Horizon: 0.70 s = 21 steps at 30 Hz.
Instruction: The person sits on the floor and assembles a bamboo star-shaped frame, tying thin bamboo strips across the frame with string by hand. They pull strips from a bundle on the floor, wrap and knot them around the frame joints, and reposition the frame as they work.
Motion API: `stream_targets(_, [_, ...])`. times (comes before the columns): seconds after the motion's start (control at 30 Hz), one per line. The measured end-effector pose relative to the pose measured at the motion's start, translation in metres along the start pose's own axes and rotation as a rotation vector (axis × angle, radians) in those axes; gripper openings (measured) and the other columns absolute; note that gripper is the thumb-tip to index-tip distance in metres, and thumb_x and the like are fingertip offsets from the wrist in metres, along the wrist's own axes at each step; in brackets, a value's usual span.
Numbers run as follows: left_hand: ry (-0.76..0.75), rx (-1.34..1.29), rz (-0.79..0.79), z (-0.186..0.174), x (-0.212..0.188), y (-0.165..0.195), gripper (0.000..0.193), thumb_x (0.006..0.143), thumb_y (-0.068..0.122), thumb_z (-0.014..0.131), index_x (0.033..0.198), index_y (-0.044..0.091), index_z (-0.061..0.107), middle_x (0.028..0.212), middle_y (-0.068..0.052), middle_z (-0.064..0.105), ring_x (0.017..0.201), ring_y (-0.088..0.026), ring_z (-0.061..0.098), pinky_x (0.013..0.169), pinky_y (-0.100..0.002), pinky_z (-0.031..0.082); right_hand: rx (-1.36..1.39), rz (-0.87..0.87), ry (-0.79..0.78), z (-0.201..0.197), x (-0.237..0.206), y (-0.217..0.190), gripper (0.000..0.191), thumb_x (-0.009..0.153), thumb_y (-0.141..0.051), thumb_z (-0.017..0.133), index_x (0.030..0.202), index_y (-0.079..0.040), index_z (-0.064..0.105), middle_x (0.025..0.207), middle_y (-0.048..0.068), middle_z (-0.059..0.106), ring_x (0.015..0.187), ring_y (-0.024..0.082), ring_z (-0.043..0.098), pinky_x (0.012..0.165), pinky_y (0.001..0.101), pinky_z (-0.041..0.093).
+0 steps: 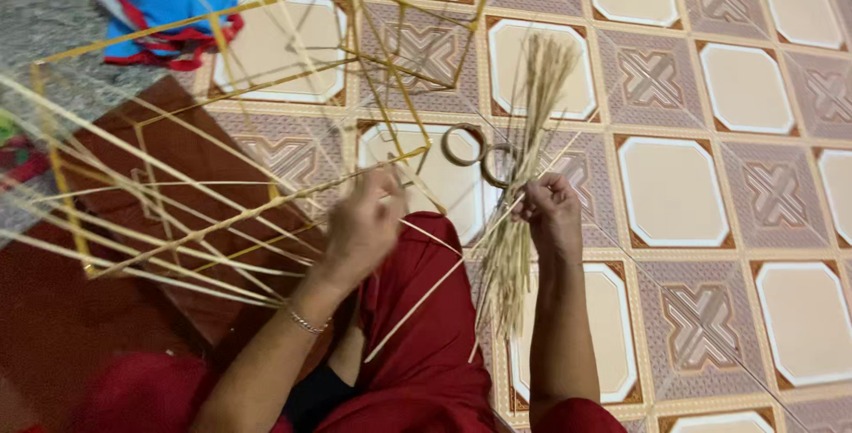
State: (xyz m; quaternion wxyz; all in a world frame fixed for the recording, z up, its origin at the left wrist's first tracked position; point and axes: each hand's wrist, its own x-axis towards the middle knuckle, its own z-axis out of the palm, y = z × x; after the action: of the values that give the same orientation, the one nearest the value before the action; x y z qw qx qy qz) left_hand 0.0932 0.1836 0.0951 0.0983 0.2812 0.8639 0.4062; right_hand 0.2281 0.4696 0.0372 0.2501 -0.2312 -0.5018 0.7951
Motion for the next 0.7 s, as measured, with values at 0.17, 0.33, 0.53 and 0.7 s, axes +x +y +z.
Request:
stream_targets(0.17, [-0.307, -0.227, 0.363, 0.005, -0.016, 0.021, 0.018, 0.101, 0.017, 0.065, 0.107, 0.002, 0.073, 0.093, -0.014, 0.073, 0.081, -0.023, 0.071, 0.075, -0.036, 0.060, 0.005, -0.149, -0.211, 0.076, -0.036, 0.009, 0.015, 0.099, -0.005, 0.069, 0.101, -0.003, 0.054, 0.082, 0.011, 0.066, 0.067, 0.017, 0.064, 0.064, 0.0337, 0.058])
stream_targets(0.33, [-0.204, -0.333, 0.353, -0.034, -0.021, 0.035, 0.011, 0.099, 0.012, 0.067, 0.101, 0.004, 0.075, 0.086, -0.009, 0.075, 0.073, -0.015, 0.071, 0.066, -0.032, 0.059, -0.021, -0.192, -0.330, 0.101, -0.034, 0.020, 0.017, 0.104, -0.020, 0.064, 0.106, -0.003, 0.060, 0.091, 0.012, 0.072, 0.083, 0.020, 0.071, 0.078, 0.0362, 0.061])
stream_targets(0.53, [-0.196, -0.325, 0.309, -0.117, -0.022, 0.045, 0.015, 0.090, 0.006, 0.070, 0.104, 0.005, 0.075, 0.071, 0.000, 0.068, 0.056, -0.003, 0.054, 0.047, -0.021, 0.045, -0.797, -0.228, -0.287, 0.121, 0.000, 0.076, 0.033, 0.096, -0.023, 0.069, 0.124, -0.004, 0.067, 0.121, 0.014, 0.068, 0.108, 0.026, 0.067, 0.088, 0.0412, 0.060])
stream_targets(0.7, [-0.224, -0.330, 0.358, -0.146, -0.018, 0.049, 0.010, 0.090, 0.004, 0.067, 0.098, 0.004, 0.073, 0.075, 0.004, 0.069, 0.062, -0.001, 0.059, 0.052, -0.019, 0.050, -0.754, -0.080, -0.267, 0.110, 0.014, 0.103, 0.041, 0.098, -0.026, 0.066, 0.136, -0.012, 0.061, 0.120, 0.015, 0.073, 0.112, 0.025, 0.070, 0.099, 0.0389, 0.058])
